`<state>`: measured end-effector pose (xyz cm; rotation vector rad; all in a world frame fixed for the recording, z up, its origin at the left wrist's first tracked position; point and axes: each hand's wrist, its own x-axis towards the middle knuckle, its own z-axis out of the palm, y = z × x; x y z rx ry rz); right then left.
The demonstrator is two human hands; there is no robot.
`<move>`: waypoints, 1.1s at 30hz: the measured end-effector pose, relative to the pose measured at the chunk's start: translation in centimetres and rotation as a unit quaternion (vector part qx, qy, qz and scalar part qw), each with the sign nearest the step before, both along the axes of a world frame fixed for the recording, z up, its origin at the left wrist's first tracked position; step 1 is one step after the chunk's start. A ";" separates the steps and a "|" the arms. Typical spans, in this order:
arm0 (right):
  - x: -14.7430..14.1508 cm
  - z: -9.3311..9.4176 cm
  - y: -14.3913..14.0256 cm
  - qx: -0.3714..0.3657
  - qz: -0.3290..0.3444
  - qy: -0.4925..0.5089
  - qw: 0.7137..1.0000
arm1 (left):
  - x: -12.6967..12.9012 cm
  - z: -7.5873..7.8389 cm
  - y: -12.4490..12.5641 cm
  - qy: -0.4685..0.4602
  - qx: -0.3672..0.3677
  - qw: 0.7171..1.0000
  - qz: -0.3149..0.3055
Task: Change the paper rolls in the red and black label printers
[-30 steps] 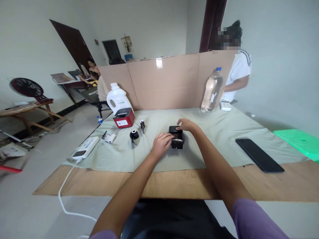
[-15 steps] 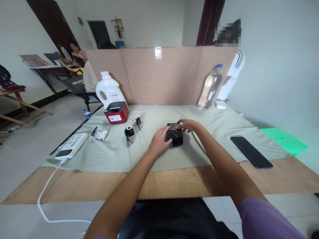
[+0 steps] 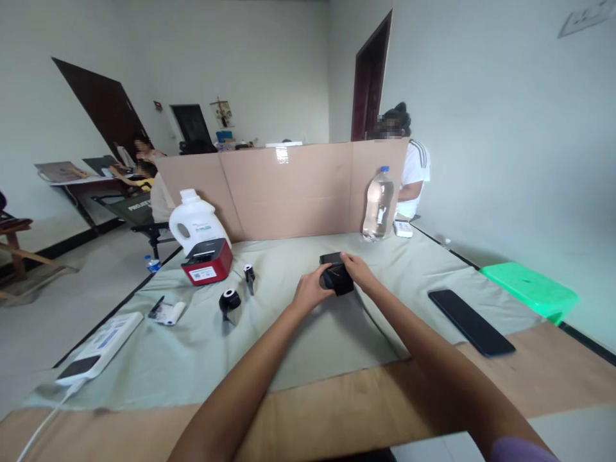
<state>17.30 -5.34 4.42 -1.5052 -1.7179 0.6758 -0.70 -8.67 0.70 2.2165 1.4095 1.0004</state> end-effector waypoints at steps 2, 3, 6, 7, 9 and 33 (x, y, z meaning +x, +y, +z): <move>2.1 0.7 2.2 0.027 -0.040 -0.014 0.999 | 2.5 0.7 3.1 -0.007 0.010 1.000 -0.018; 3.1 0.8 3.3 0.036 -0.060 -0.020 0.997 | 3.7 0.8 4.7 -0.008 0.016 0.999 -0.027; 6.0 0.2 6.3 0.049 -0.117 -0.032 0.991 | 7.3 0.7 9.3 0.010 0.025 0.998 -0.053; 6.9 -0.4 7.1 0.047 -0.136 -0.032 0.989 | 8.3 0.5 10.5 0.022 0.023 0.998 -0.062; 8.3 -1.6 8.4 0.038 -0.169 -0.024 0.985 | 10.0 0.0 12.5 0.040 0.013 0.996 -0.077; 0.2 -1.1 7.3 0.211 -0.041 -0.140 0.967 | -9.6 6.5 5.2 0.003 0.149 0.987 0.068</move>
